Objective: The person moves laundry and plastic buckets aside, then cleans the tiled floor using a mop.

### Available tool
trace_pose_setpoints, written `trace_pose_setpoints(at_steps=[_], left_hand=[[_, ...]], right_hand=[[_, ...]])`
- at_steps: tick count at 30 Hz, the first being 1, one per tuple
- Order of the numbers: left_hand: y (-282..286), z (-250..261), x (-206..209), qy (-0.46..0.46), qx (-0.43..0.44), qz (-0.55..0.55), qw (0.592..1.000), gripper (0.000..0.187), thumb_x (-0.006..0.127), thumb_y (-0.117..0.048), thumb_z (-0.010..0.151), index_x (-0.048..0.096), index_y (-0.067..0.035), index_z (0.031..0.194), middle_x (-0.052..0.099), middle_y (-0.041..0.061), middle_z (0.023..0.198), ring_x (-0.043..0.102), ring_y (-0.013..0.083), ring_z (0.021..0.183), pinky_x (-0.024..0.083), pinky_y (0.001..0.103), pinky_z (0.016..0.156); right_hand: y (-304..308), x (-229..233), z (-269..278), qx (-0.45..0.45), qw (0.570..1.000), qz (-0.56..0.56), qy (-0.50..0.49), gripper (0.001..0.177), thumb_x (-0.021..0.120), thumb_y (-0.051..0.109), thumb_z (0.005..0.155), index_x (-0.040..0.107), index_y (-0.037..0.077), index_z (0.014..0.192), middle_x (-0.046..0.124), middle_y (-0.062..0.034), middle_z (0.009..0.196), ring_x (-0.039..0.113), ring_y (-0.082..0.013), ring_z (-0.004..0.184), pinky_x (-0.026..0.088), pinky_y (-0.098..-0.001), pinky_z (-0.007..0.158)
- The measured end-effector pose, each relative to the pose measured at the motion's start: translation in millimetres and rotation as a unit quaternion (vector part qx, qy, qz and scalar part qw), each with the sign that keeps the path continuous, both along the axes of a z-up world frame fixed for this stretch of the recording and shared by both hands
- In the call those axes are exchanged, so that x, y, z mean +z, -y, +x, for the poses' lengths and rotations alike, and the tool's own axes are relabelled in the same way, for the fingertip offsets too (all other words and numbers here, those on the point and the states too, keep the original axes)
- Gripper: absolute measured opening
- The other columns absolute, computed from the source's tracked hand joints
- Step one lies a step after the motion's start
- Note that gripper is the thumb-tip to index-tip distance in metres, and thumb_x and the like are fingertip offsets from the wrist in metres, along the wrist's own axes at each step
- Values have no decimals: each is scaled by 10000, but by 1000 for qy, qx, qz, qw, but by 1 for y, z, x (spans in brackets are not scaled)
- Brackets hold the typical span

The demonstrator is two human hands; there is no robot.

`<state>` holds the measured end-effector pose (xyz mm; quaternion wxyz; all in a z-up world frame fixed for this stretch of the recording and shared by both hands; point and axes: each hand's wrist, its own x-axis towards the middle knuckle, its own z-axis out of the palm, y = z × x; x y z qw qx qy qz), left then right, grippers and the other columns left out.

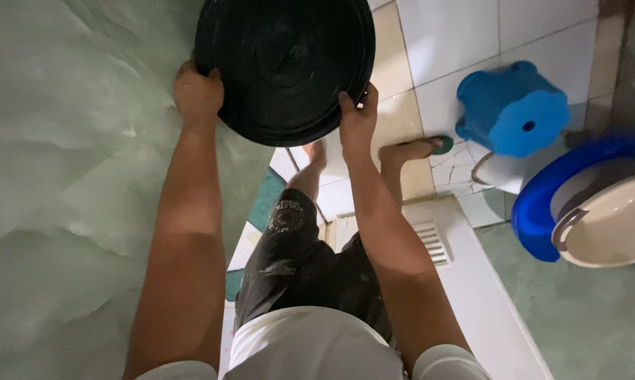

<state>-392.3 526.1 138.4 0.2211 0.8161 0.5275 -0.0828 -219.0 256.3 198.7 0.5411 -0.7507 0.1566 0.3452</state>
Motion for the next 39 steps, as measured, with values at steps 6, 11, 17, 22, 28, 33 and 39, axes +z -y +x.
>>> trace_pose_setpoints(at_steps=[6, 11, 17, 22, 28, 33, 39], left_hand=[[-17, 12, 24, -106, 1, -47, 993, 280, 654, -220, 1017, 725, 24, 1135, 727, 219, 1142, 706, 368, 1020, 560, 460, 905], [-43, 18, 36, -129, -3, -85, 988, 321, 644, -302, 961, 728, 0, 1026, 728, 212, 959, 692, 354, 837, 546, 484, 730], [-70, 27, 37, -210, -5, -159, 965, 359, 591, -288, 1005, 744, 25, 921, 725, 225, 994, 691, 362, 856, 548, 473, 795], [-70, 32, 46, -253, -3, -149, 956, 359, 582, -292, 1011, 722, 30, 939, 731, 239, 972, 709, 358, 848, 554, 492, 786], [-51, 21, 30, -217, -30, -148, 964, 386, 643, -325, 986, 676, 37, 1115, 700, 246, 1109, 680, 391, 982, 526, 491, 852], [2, 8, -9, -121, -32, -92, 988, 465, 635, -269, 996, 550, -5, 1370, 653, 227, 1255, 641, 407, 1094, 486, 510, 919], [30, 6, -47, -138, 85, -89, 983, 621, 691, -211, 946, 404, 48, 1432, 597, 242, 1325, 621, 395, 1164, 501, 475, 960]], right_hand=[[-18, 28, 11, 14, 999, 24, 28, 564, 646, 109, 964, 447, 14, 1484, 608, -176, 1347, 580, -276, 1238, 460, -374, 1068], [-31, 44, 20, 22, 997, 74, 31, 683, 625, 110, 965, 328, 36, 1576, 531, -199, 1479, 521, -308, 1374, 414, -383, 1156], [-53, 54, 37, 51, 989, 98, 100, 735, 632, 89, 970, 280, 29, 1613, 540, -231, 1526, 538, -345, 1415, 411, -391, 1202], [-53, 57, 45, 83, 987, 100, 95, 736, 622, 113, 992, 262, 39, 1630, 548, -228, 1533, 558, -339, 1422, 425, -389, 1219], [-19, 20, 27, 62, 993, 93, 48, 757, 623, 81, 930, 283, 46, 1606, 496, -239, 1549, 498, -353, 1424, 396, -399, 1178], [16, -36, 16, 144, 983, -103, 37, 657, 676, 86, 921, 436, 55, 1531, 552, -204, 1318, 604, -331, 1234, 504, -415, 1044], [42, -98, 1, 260, 939, -195, 108, 660, 641, 161, 951, 402, 56, 1557, 477, -176, 1310, 678, -338, 1033, 584, -420, 935]])
